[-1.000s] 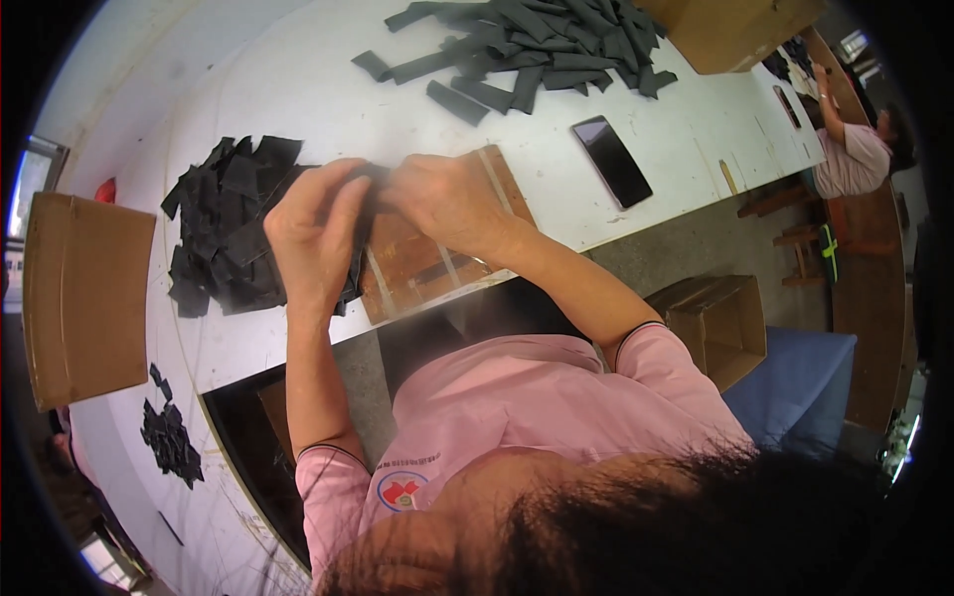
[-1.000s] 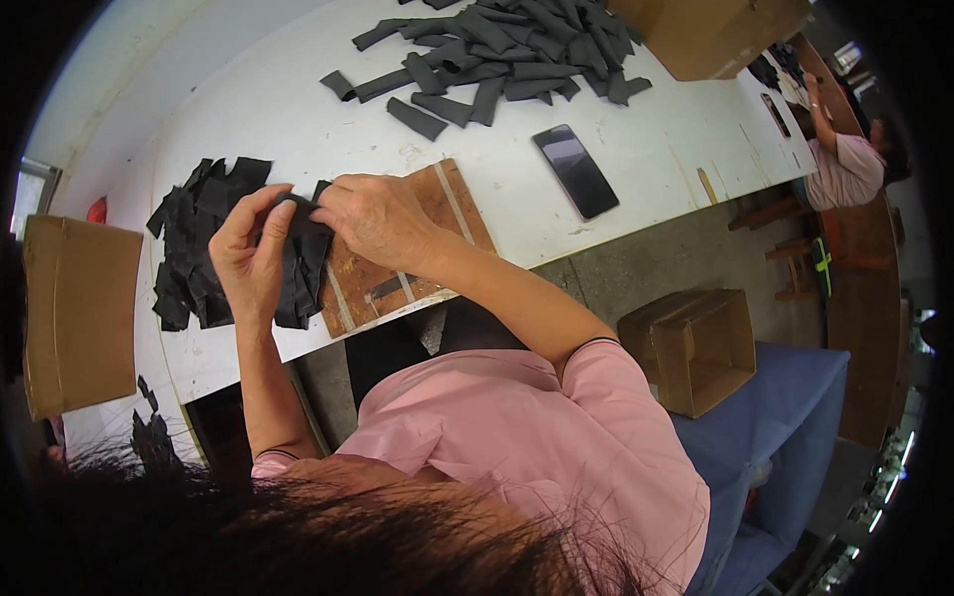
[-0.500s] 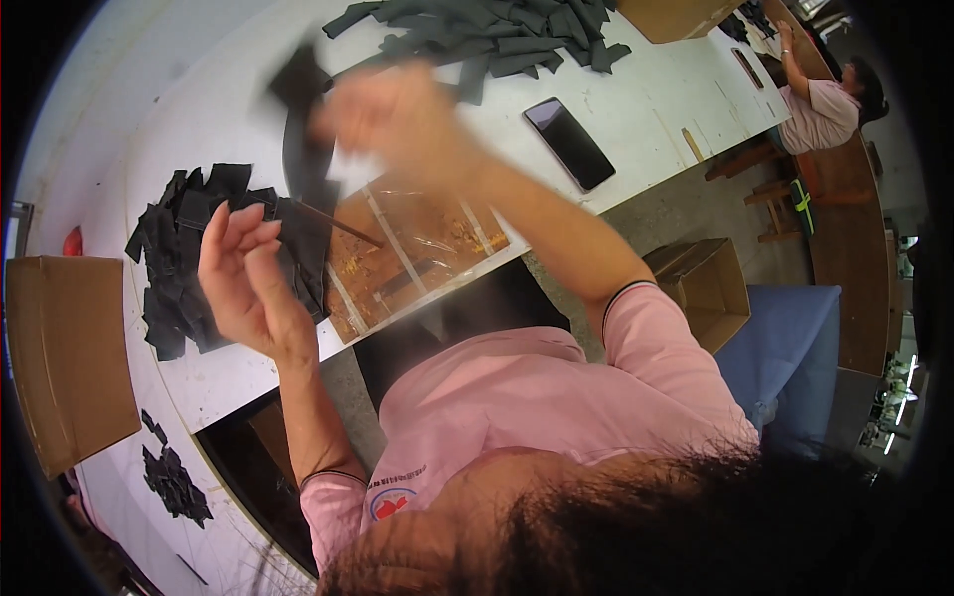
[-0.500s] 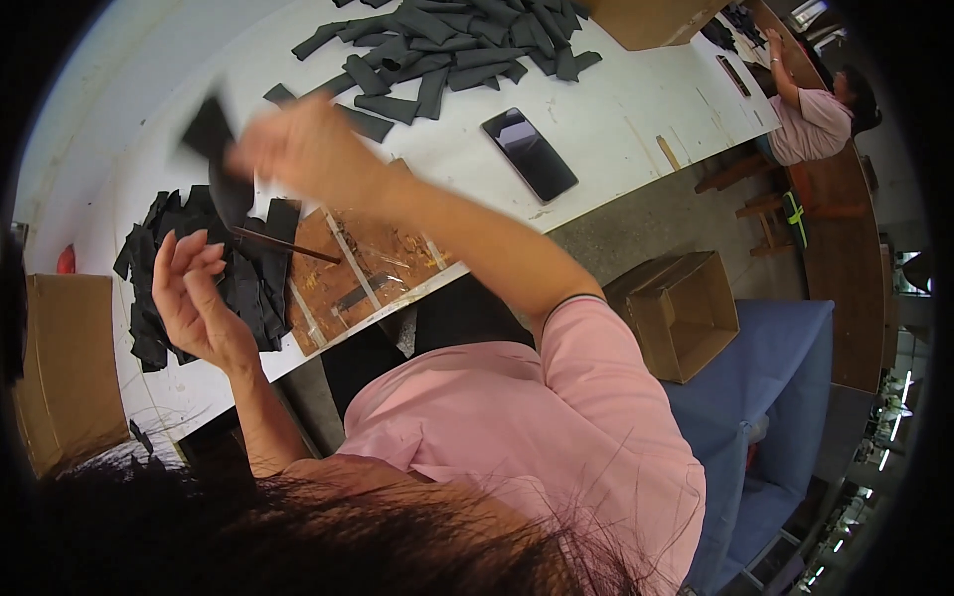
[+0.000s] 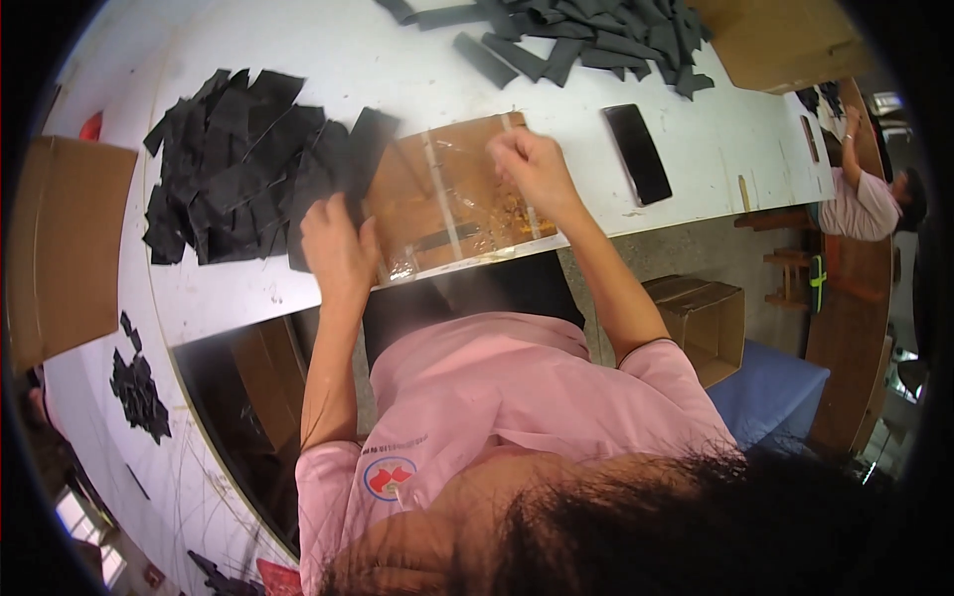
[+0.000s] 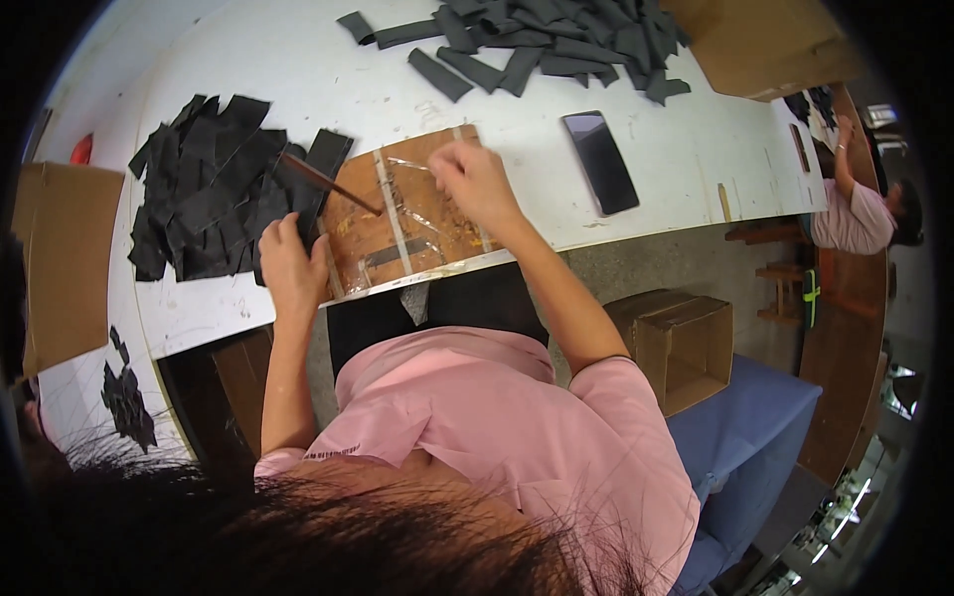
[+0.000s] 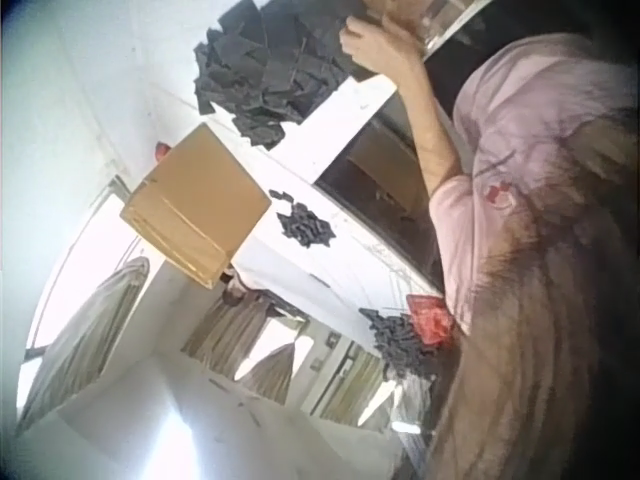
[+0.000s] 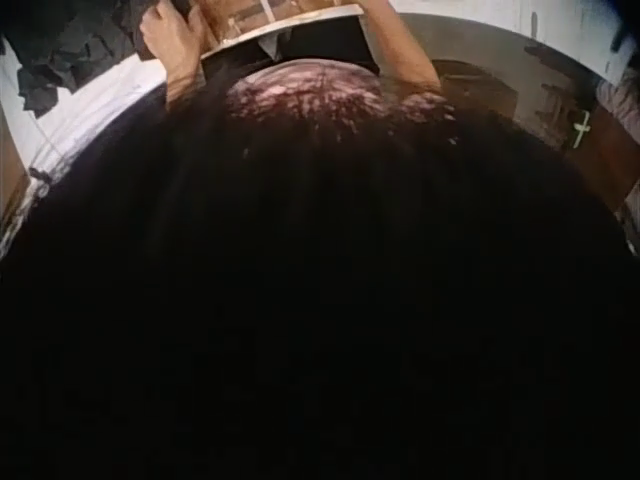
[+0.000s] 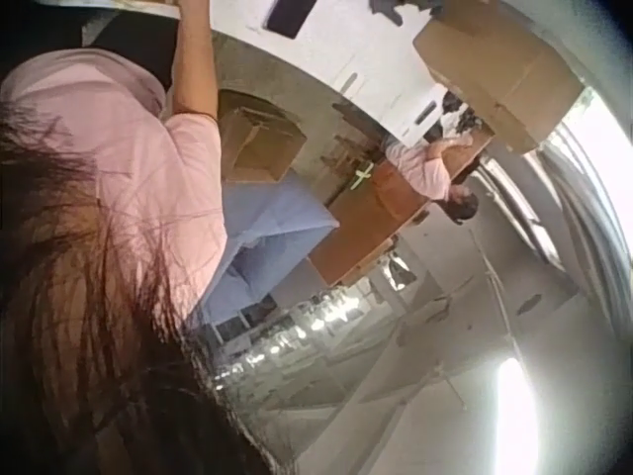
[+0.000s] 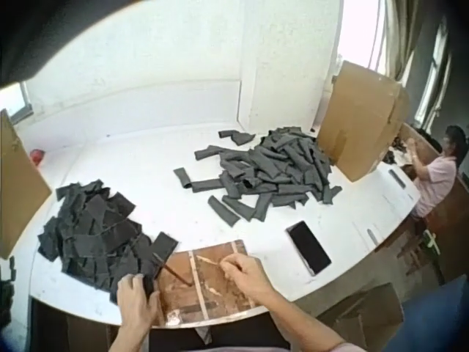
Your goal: The recorder is applying adhesive strips to black foam rectangular pieces at a manufacturing workbench.
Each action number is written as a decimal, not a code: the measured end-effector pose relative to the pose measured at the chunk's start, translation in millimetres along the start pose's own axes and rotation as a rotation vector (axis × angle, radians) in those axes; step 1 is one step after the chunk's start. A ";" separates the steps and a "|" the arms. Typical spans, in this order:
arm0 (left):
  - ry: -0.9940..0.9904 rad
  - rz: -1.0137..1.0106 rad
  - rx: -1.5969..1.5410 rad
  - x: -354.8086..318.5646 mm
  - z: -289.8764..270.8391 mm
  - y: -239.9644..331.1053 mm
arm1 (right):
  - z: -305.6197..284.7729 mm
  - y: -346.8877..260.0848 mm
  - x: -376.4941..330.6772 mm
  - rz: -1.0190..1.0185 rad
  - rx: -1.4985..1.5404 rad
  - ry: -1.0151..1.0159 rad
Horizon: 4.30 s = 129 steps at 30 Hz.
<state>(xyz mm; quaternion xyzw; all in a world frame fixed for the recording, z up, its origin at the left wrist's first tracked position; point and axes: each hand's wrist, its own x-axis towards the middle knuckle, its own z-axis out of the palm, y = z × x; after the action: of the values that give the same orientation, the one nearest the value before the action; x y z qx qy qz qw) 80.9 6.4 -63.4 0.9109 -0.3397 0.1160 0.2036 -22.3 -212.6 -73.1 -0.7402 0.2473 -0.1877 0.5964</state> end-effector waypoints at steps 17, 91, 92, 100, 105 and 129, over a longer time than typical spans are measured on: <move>-0.233 -0.480 -1.669 -28.7 -15.1 18.3 | 59.9 -47.6 -58.6 0.106 0.661 -0.303; 0.171 -0.499 -0.988 -39.7 -8.0 43.8 | 88.1 -33.0 -61.5 -0.703 -0.489 0.095; 0.177 -0.498 -0.986 -36.9 -10.4 39.4 | 87.6 -33.1 -61.0 -0.707 -0.486 0.094; -0.283 -0.643 -1.678 -24.5 -35.4 29.1 | 69.9 -25.4 -62.8 0.189 0.753 -0.436; 0.353 -0.150 -0.709 -28.8 -10.6 40.0 | 77.1 -36.1 -66.1 0.296 0.910 -0.555; 0.081 -0.407 -1.768 19.8 -68.5 71.5 | 41.1 -112.8 -33.6 -0.357 0.209 -0.175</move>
<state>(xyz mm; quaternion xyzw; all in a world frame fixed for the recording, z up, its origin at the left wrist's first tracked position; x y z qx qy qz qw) 43.0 -23.2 25.4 0.4599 -0.1300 -0.1931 0.8569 -9.8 -141.5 28.6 -0.7200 0.0392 -0.2500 0.6462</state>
